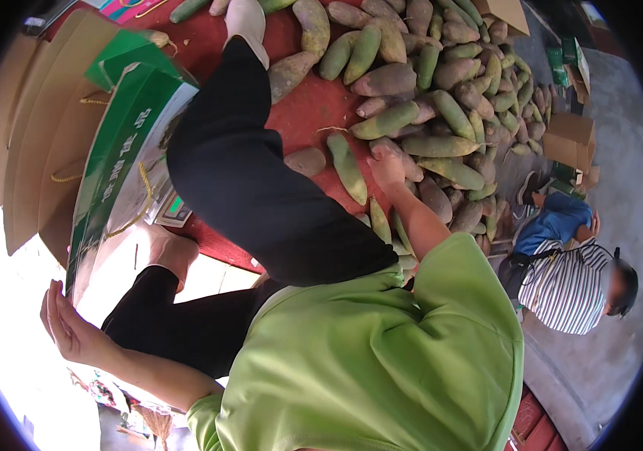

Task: Sorting and packing large green vegetables into cardboard boxes and weighing them on a scale.

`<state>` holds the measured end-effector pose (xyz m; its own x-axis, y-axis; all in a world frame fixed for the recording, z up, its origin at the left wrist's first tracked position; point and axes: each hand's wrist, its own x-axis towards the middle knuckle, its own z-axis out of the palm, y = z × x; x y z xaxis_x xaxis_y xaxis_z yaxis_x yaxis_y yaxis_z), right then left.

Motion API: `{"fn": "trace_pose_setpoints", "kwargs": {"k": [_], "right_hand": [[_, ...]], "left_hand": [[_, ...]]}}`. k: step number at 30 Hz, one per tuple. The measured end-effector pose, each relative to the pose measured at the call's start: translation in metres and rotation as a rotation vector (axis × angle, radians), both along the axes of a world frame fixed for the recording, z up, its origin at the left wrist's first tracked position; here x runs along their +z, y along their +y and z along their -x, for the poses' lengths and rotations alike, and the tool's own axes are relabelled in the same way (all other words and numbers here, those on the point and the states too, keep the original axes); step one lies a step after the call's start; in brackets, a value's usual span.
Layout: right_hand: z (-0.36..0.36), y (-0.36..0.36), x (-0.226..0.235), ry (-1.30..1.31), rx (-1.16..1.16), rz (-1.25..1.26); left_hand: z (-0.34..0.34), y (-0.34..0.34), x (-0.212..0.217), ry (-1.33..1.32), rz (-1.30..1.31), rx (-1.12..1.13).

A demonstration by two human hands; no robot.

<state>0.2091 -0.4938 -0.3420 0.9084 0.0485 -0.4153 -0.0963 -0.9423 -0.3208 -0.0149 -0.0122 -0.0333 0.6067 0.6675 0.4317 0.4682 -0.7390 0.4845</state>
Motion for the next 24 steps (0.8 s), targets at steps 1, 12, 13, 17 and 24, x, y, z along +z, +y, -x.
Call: {"fn": "trace_pose_setpoints", "kwargs": {"k": [1,12,13,17,24], "right_hand": [[0.002,0.005,-0.001,-0.072,0.045,-0.089],[0.021,0.088,0.014,0.010,0.606,-0.084],[0.018,0.095,0.016,0.009,0.604,-0.082],[0.008,0.119,0.007,0.066,0.782,0.056],[0.006,0.137,0.003,0.294,0.778,0.210]], "left_hand": [[-0.003,-0.001,-0.001,-0.012,0.022,0.069],[-0.018,0.002,-0.010,-0.052,-0.034,0.139],[-0.017,0.004,-0.010,-0.041,-0.053,0.111],[-0.022,0.002,-0.009,-0.017,-0.083,0.085],[-0.022,0.005,-0.010,0.006,-0.097,0.034]]}}
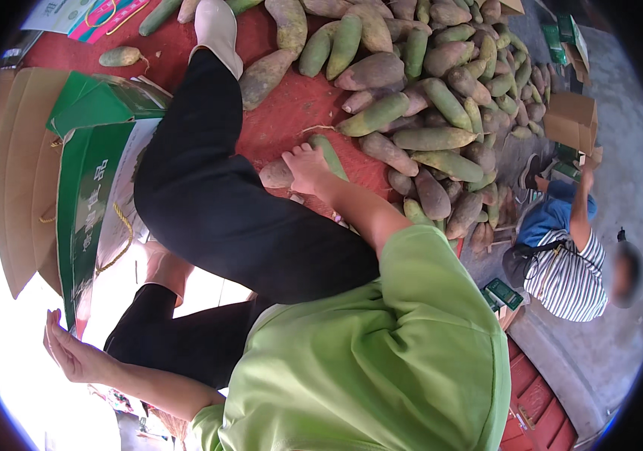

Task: Sorting and packing large green vegetables into cardboard boxes and weighing them on a scale.

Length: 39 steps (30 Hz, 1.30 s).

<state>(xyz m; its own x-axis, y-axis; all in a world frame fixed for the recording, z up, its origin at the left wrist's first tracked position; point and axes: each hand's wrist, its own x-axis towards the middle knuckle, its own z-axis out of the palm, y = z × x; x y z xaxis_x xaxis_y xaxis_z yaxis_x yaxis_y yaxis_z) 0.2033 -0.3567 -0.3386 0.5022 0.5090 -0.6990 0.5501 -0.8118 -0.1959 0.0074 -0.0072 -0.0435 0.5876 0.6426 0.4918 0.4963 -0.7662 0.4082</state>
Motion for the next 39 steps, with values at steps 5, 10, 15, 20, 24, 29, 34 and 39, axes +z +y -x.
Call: {"fn": "trace_pose_setpoints", "kwargs": {"k": [5,10,15,20,24,29,34,39], "right_hand": [[-0.001,-0.038,0.007,0.112,-0.327,-0.140],[0.002,-0.110,0.016,0.235,-0.843,-0.250],[0.001,-0.143,0.045,0.494,-1.361,-0.446],[0.009,-0.160,0.036,0.453,-1.503,-0.468],[0.014,-0.174,0.019,0.399,-1.478,-0.443],[0.010,-0.175,0.002,0.283,-1.358,-0.386],[-0.008,-0.169,0.018,0.432,-1.387,-0.575],[-0.059,-0.091,0.119,0.485,-1.298,-0.823]], "left_hand": [[0.000,-0.004,0.003,-0.019,-0.008,0.012],[0.001,-0.006,0.006,-0.019,0.008,0.010],[0.007,-0.007,0.007,-0.022,0.010,-0.005],[0.004,-0.013,0.007,-0.028,0.049,0.048],[0.002,-0.009,0.004,-0.077,0.086,0.011],[0.010,-0.007,0.008,-0.067,0.090,0.045],[0.008,-0.012,0.014,0.063,0.142,-0.089],[-0.002,-0.026,0.026,0.105,0.182,-0.162]]}}
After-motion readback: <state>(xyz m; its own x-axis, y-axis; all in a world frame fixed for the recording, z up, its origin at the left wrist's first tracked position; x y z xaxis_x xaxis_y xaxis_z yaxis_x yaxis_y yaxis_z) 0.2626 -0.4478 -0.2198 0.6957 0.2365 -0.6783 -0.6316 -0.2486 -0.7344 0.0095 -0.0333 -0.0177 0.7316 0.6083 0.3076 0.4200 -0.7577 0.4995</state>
